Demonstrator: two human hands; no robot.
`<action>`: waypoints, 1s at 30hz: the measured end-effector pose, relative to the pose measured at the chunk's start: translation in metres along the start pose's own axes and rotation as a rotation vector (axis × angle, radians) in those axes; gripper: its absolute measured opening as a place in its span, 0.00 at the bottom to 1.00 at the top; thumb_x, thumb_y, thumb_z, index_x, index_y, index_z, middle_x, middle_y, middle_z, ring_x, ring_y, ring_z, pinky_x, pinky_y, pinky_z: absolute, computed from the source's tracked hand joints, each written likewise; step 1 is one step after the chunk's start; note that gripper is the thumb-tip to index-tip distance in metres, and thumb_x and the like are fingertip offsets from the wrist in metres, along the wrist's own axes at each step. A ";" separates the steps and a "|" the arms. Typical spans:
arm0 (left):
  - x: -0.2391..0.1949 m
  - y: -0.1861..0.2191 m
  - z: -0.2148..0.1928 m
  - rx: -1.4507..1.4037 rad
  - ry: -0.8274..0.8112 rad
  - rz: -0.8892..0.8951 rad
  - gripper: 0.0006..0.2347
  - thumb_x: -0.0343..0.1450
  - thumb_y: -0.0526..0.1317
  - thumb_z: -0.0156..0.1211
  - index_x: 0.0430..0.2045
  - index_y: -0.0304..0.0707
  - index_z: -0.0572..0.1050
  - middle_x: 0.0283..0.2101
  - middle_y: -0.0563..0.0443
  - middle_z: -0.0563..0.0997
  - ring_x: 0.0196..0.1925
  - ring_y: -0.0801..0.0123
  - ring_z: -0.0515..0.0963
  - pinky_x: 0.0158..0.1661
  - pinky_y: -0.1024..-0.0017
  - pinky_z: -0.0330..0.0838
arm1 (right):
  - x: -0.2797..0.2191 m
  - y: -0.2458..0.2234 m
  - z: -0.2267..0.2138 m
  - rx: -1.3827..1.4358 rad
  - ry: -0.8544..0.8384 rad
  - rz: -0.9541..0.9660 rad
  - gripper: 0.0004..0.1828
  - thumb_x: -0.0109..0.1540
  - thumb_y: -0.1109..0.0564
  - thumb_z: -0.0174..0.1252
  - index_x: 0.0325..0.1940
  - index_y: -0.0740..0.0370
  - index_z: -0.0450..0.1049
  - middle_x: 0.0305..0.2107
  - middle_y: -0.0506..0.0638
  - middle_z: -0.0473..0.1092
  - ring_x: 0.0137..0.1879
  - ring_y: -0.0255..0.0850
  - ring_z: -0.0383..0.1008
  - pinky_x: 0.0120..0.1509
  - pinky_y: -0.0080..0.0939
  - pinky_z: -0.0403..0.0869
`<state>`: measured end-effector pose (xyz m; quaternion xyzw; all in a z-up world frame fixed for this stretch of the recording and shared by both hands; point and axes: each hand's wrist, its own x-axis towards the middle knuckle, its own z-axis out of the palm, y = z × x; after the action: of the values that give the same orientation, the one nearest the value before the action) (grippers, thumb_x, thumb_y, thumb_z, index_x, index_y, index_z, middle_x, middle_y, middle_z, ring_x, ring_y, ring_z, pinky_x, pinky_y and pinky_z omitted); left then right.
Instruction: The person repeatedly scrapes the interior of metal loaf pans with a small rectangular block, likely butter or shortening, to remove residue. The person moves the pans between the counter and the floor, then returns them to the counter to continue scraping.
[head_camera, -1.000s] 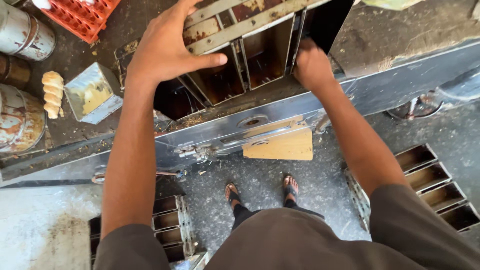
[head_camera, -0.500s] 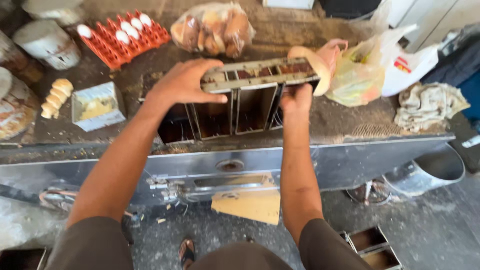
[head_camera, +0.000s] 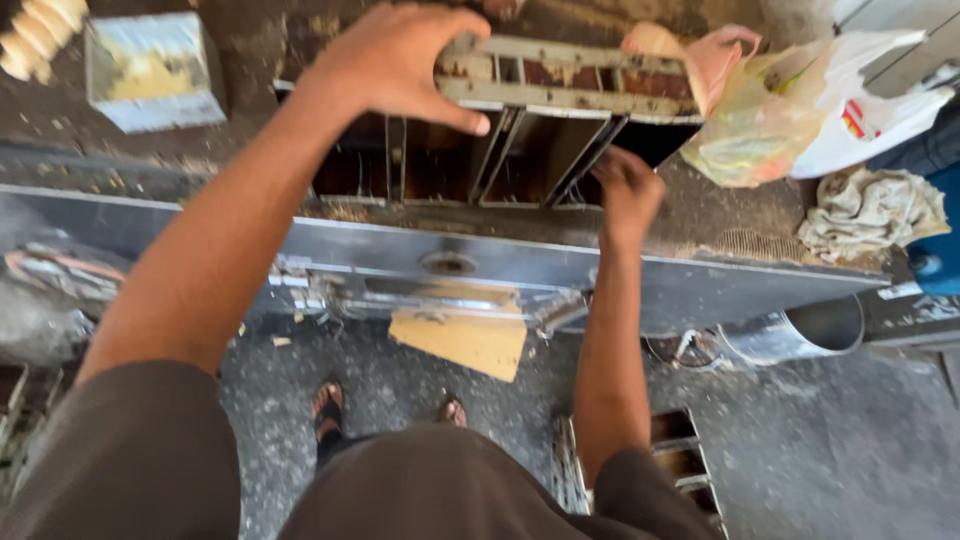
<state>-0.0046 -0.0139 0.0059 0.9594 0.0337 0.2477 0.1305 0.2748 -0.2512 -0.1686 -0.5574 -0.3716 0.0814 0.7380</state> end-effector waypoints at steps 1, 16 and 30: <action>-0.002 0.002 0.002 -0.006 -0.013 -0.039 0.38 0.59 0.61 0.78 0.58 0.38 0.73 0.50 0.37 0.81 0.50 0.47 0.81 0.49 0.56 0.74 | 0.004 0.011 0.002 -0.364 -0.067 -0.116 0.11 0.63 0.67 0.57 0.49 0.70 0.79 0.41 0.64 0.77 0.45 0.52 0.80 0.54 0.49 0.79; 0.013 -0.043 0.065 -0.221 -0.108 -0.108 0.33 0.62 0.57 0.78 0.54 0.31 0.74 0.44 0.36 0.83 0.42 0.48 0.83 0.44 0.58 0.77 | -0.036 -0.041 0.010 -1.034 -0.465 -0.452 0.03 0.59 0.66 0.62 0.37 0.65 0.80 0.37 0.61 0.77 0.44 0.59 0.77 0.49 0.54 0.76; 0.001 -0.018 0.030 -0.030 0.122 -0.037 0.38 0.51 0.58 0.81 0.52 0.37 0.73 0.49 0.41 0.80 0.52 0.47 0.79 0.49 0.54 0.70 | -0.031 0.020 0.121 -0.990 -0.323 -0.507 0.16 0.49 0.67 0.64 0.41 0.71 0.77 0.37 0.66 0.76 0.42 0.66 0.76 0.48 0.55 0.75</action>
<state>0.0109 -0.0030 -0.0240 0.9397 0.0554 0.3038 0.1472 0.1812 -0.1682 -0.1883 -0.7104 -0.5951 -0.1974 0.3197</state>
